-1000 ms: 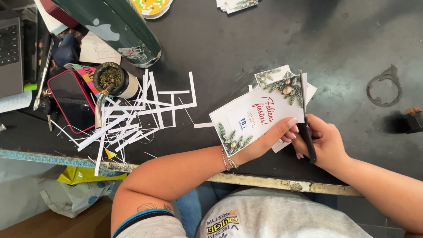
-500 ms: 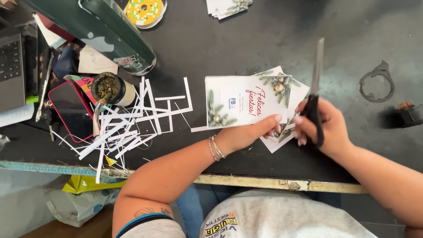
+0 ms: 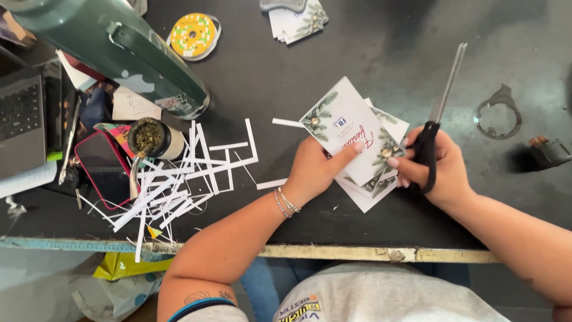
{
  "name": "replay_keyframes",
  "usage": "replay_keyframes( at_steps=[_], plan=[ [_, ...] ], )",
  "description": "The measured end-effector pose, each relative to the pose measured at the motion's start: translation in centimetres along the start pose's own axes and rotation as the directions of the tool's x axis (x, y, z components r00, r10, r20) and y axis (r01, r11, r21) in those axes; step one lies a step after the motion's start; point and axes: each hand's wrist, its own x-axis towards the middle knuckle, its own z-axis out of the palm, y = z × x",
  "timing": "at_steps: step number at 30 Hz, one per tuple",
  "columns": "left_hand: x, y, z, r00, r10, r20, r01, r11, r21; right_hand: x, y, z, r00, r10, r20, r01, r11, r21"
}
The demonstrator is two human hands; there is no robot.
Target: The person uses scissors to trim the edges of several small printed cards with a holiday design. They hold the cards in one hand and cut along the sides, then place the finished cards into a pile on the table.
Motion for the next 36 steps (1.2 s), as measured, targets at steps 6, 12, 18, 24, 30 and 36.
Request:
replay_keyframes(
  at_steps=[6, 12, 18, 24, 30, 36],
  plan=[
    [-0.3, -0.8, 0.8, 0.985, 0.122, -0.122, -0.160, 0.915, -0.371, -0.7, 3.0, 0.0, 0.989, -0.001, -0.147, 0.010, 0.998, 0.059],
    [-0.1, -5.3, 2.0, 0.953, 0.204, -0.224, -0.278, 0.883, -0.380, -0.8, 2.4, 0.2, 0.990, 0.019, -0.139, -0.015, 0.999, 0.030],
    [-0.7, -3.4, 2.1, 0.939, 0.249, -0.239, -0.321, 0.885, -0.339, -1.0, 2.5, 0.5, 0.991, 0.033, -0.126, -0.031, 0.999, 0.013],
    [-0.7, -3.7, 2.2, 0.920, 0.374, -0.114, -0.366, 0.927, 0.086, -0.5, 5.1, -0.6, 0.996, -0.023, -0.091, 0.028, 0.998, 0.056],
    [-0.4, -4.0, 2.6, 0.913, 0.398, -0.086, -0.394, 0.917, 0.065, -0.5, 4.7, -0.1, 0.998, -0.036, -0.056, 0.039, 0.998, 0.048],
    [-0.1, -2.4, 1.1, 0.839, 0.462, -0.289, -0.449, 0.886, 0.114, -0.2, 3.9, -0.1, 0.987, -0.016, 0.161, 0.021, 0.999, -0.029]
  ],
)
